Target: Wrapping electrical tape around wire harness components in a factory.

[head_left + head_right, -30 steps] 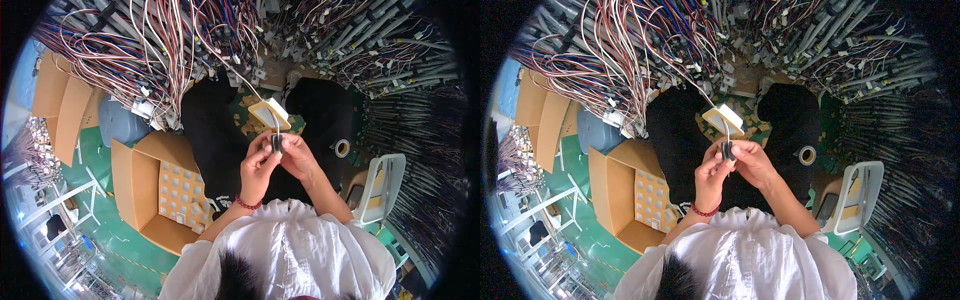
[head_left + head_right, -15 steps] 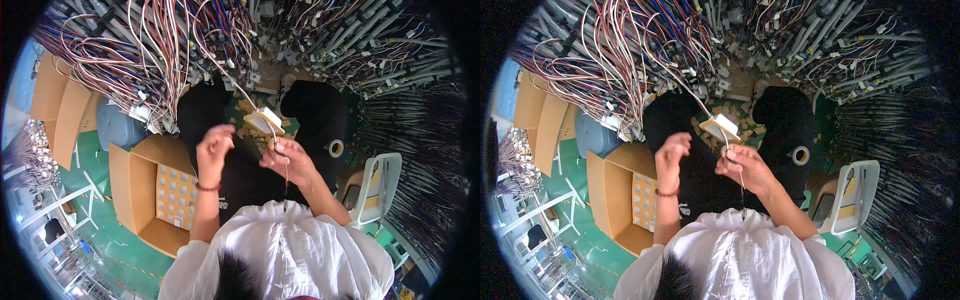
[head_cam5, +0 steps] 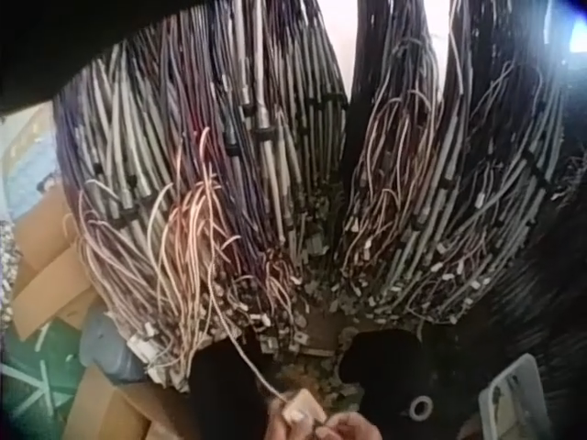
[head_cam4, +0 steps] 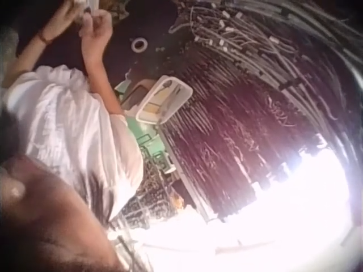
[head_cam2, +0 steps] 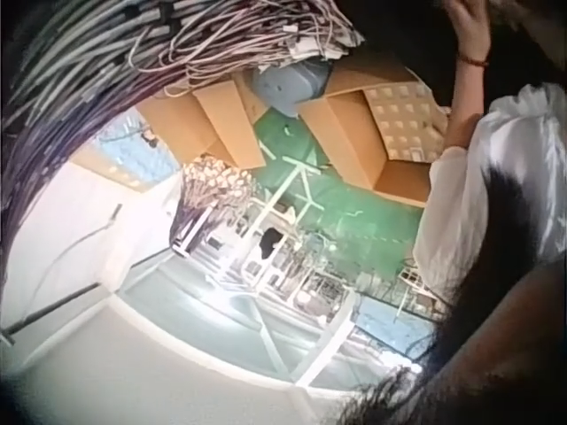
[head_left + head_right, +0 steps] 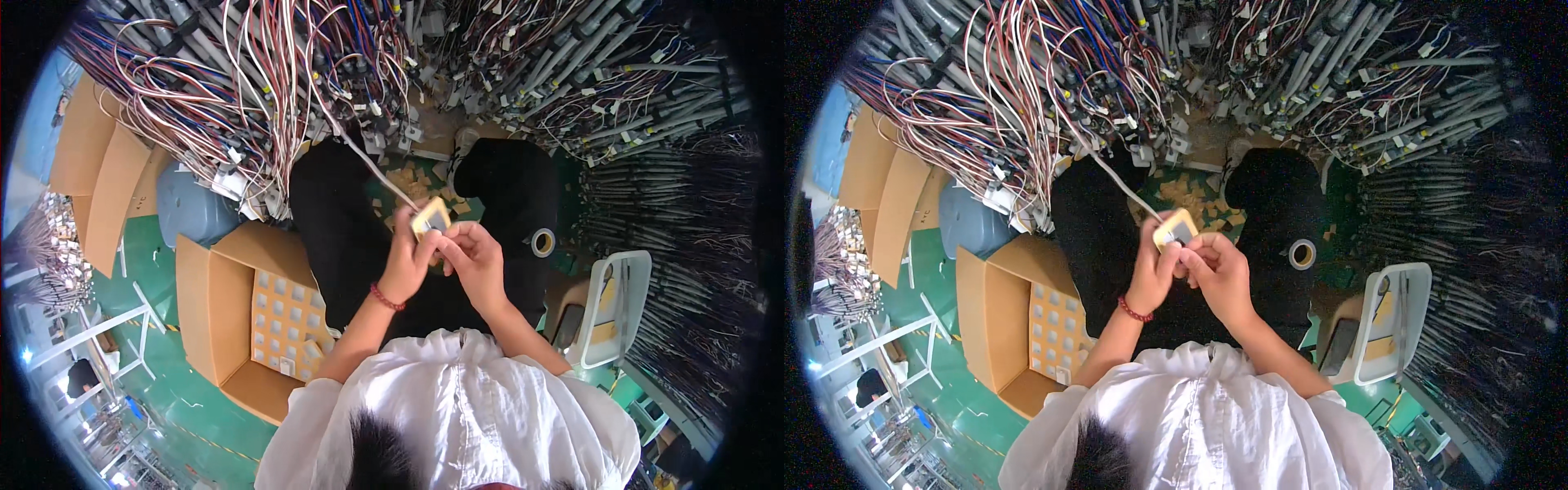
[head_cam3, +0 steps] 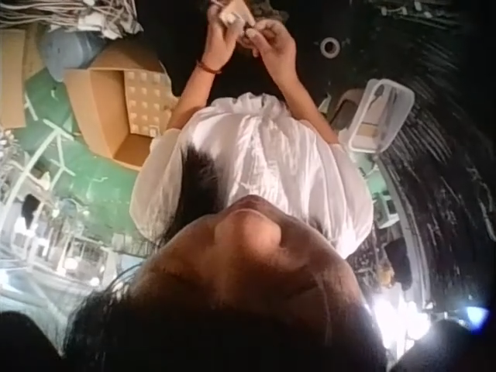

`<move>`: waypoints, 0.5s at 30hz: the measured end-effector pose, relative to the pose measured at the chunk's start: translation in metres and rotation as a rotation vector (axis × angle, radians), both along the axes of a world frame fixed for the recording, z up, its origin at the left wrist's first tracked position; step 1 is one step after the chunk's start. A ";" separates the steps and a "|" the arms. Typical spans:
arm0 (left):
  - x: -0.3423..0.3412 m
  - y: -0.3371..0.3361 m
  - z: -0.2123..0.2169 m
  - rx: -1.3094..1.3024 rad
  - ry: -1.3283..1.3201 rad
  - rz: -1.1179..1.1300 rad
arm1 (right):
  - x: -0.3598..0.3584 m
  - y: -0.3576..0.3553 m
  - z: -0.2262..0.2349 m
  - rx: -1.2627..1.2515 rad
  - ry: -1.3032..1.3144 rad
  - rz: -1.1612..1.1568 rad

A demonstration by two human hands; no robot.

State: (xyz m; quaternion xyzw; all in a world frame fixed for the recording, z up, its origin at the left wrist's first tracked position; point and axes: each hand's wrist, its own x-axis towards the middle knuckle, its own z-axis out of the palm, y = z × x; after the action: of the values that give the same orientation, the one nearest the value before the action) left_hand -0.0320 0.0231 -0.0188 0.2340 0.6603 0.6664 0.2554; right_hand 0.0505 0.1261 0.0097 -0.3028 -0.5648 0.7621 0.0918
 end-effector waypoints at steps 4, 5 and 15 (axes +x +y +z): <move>0.008 -0.007 0.009 0.104 -0.127 -0.109 | -0.010 -0.002 0.003 -0.041 -0.068 0.042; 0.007 -0.010 0.009 0.102 -0.117 -0.086 | -0.007 -0.001 0.003 -0.045 -0.051 0.111; 0.005 -0.039 0.037 0.041 -0.054 -0.199 | 0.002 0.028 0.046 0.400 0.013 0.187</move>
State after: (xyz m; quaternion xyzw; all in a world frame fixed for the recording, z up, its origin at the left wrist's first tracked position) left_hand -0.0269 -0.0159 0.0181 0.2857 0.6128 0.6571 0.3332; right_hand 0.0521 0.1541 0.0561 -0.2198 -0.7299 0.6420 0.0825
